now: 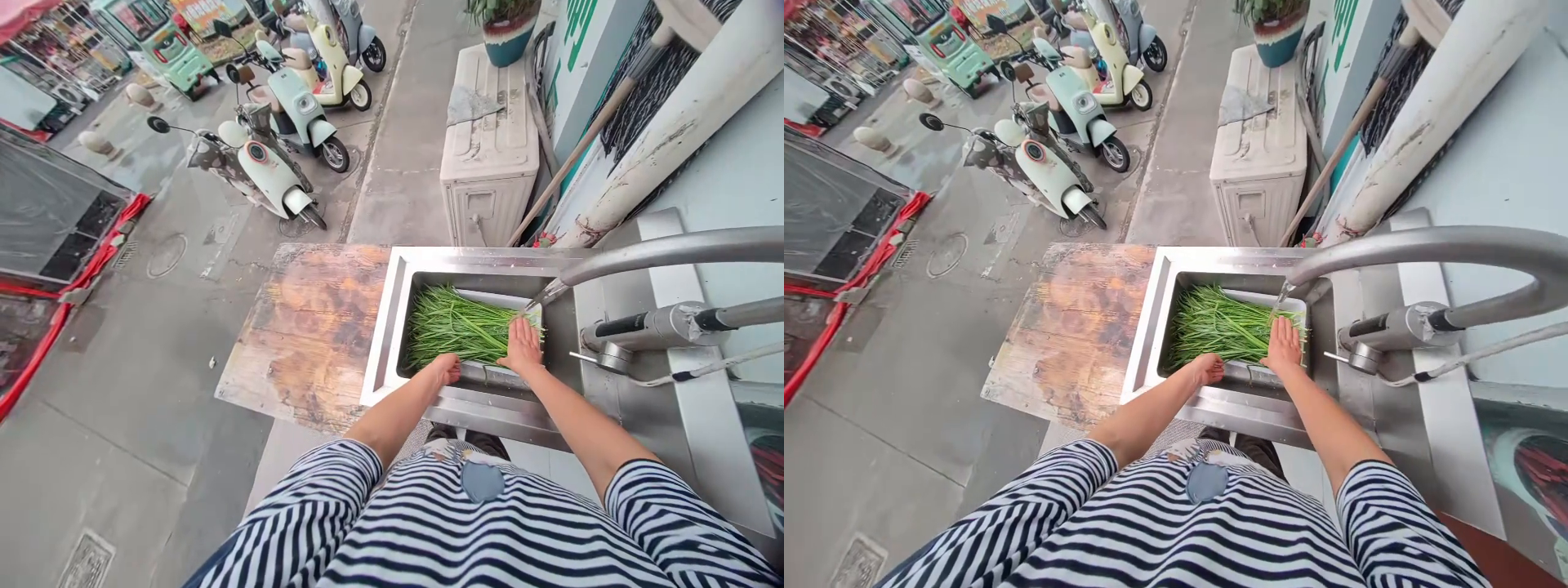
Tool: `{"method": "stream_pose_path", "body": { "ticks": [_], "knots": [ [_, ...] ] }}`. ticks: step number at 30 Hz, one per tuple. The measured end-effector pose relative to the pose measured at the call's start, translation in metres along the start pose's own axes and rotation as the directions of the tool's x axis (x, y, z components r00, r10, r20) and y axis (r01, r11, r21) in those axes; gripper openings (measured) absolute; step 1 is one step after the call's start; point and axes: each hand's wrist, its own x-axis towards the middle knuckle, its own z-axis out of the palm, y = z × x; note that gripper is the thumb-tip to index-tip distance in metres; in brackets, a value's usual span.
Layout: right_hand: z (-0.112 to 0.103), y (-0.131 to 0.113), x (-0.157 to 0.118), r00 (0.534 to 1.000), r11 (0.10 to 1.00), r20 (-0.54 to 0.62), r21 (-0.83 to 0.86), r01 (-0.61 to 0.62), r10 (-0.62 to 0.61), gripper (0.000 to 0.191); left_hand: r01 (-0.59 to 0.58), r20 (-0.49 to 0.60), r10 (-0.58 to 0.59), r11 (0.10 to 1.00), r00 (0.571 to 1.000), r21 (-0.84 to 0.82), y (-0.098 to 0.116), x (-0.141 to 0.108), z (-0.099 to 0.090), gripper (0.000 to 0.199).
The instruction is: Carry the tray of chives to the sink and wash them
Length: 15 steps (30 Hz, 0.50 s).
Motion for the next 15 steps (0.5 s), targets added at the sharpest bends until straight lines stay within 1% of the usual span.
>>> {"method": "stream_pose_path", "body": {
  "ticks": [3,5,7,9,12,15],
  "knots": [
    [0.006,0.001,0.008,0.996,0.994,0.028,-0.076,0.084,-0.082,0.128,0.101,0.004,-0.101,0.995,0.995,0.017,-0.003,0.011,0.003,0.029],
    [0.008,0.002,0.016,0.993,0.987,0.047,-0.108,0.115,-0.111,0.131,0.146,0.014,-0.146,0.989,0.989,0.007,-0.003,0.018,0.006,0.027],
    [0.008,0.004,0.029,0.99,0.984,0.082,-0.128,0.123,-0.113,0.134,0.174,0.022,-0.174,0.985,0.985,-0.019,-0.003,0.026,0.01,0.027],
    [0.007,0.008,0.047,0.985,0.983,0.139,-0.136,0.122,-0.103,0.133,0.184,0.023,-0.183,0.981,0.983,-0.058,-0.003,0.032,0.014,0.027],
    [0.006,0.014,0.073,0.971,0.985,0.228,-0.135,0.104,-0.071,0.122,0.2,0.012,-0.2,0.973,0.98,-0.113,-0.004,0.04,0.018,0.03],
    [0.007,0.019,0.088,0.956,0.987,0.285,-0.12,0.104,-0.066,0.116,0.252,0.0,-0.255,0.956,0.967,-0.151,-0.004,0.045,0.024,0.032]
  ]
}}
